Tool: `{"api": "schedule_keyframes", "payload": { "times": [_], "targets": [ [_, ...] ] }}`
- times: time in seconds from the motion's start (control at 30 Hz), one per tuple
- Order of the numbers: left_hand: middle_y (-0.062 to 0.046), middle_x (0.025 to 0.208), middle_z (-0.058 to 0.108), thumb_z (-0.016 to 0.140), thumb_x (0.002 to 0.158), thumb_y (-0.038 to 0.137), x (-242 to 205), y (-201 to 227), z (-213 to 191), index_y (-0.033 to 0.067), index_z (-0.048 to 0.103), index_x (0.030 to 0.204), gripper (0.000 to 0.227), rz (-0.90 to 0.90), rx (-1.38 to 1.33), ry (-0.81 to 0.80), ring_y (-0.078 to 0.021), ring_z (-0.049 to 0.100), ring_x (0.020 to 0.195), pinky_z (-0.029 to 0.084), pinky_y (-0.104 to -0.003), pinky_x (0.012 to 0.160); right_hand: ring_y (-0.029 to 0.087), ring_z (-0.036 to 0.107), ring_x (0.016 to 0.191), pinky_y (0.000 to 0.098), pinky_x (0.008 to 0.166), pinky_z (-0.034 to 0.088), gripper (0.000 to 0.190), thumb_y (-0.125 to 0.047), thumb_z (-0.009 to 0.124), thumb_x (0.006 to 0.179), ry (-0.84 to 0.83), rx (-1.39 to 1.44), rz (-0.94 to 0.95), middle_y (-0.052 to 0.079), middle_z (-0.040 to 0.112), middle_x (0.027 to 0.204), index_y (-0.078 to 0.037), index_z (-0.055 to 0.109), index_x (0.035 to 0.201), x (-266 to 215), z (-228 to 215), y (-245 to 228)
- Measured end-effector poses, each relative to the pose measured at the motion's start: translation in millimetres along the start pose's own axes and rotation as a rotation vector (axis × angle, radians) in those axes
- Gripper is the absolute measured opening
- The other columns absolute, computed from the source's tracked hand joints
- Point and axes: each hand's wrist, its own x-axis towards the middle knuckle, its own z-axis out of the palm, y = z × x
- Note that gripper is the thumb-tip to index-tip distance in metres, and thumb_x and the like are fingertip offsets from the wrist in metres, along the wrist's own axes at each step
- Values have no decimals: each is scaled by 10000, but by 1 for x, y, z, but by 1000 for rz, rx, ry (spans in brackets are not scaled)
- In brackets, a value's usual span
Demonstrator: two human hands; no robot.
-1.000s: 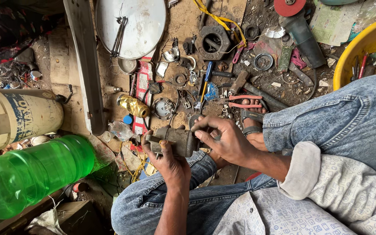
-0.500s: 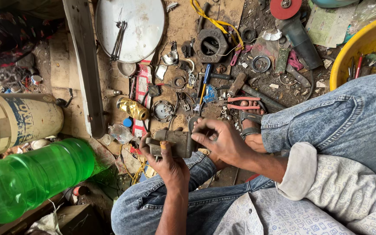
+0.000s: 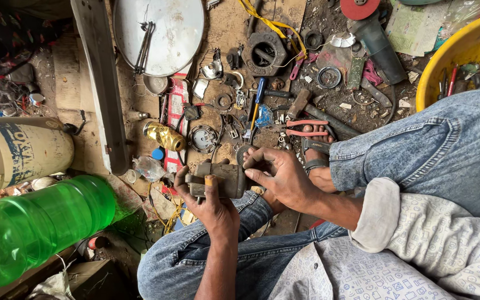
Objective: The person sits on the floor and uses pliers to manipulate a small metal component on a cylindrical mechanical part. The person repeatedly grips and adjusts the component while holding the part steady with the other hand.
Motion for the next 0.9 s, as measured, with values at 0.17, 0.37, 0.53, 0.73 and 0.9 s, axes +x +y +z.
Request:
{"api": "schedule_keyframes", "payload": {
  "times": [0.17, 0.37, 0.53, 0.73, 0.9],
  "targets": [
    [-169, 1226, 629, 732, 938, 65, 0, 0, -3, 149, 384, 1411, 592, 20, -11, 6, -379, 709, 1087, 642, -453, 882, 163, 685, 1050, 338, 956, 608, 217, -115, 740, 903, -23, 24, 85, 73, 700, 1057, 7, 683, 1073, 3, -2, -3],
    [-130, 1272, 598, 753, 926, 48, 1, -6, -11, 157, 392, 1433, 631, 91, 79, -14, -281, 664, 1147, 608, -402, 979, 271, 682, 1225, 426, 1064, 516, 251, -203, 709, 964, -20, -381, -103, 192, 755, 1101, 36, 745, 1028, 5, -6, 2],
    [-101, 1252, 590, 751, 942, 39, 1, -7, -12, 148, 404, 1428, 607, 117, 123, -13, -242, 649, 1149, 597, -385, 985, 269, 686, 1224, 403, 1087, 505, 226, -191, 724, 959, -83, -415, -129, 178, 764, 1080, 27, 739, 1016, 8, -10, -2],
    [-97, 1230, 589, 767, 912, 40, 1, -5, -10, 156, 411, 1417, 629, 89, 72, -16, -236, 650, 1139, 599, -388, 997, 331, 730, 1004, 447, 934, 611, 234, -182, 726, 914, -135, -234, 188, 189, 760, 1015, 19, 706, 1032, 9, -13, -9],
    [-92, 1244, 589, 769, 909, 43, 1, -5, -12, 157, 418, 1419, 629, 89, 105, 8, -219, 637, 1135, 592, -366, 977, 271, 616, 1290, 428, 1100, 479, 237, -171, 714, 977, -115, -406, -98, 187, 728, 1181, 43, 738, 1079, 10, -14, -4]
  ]
}}
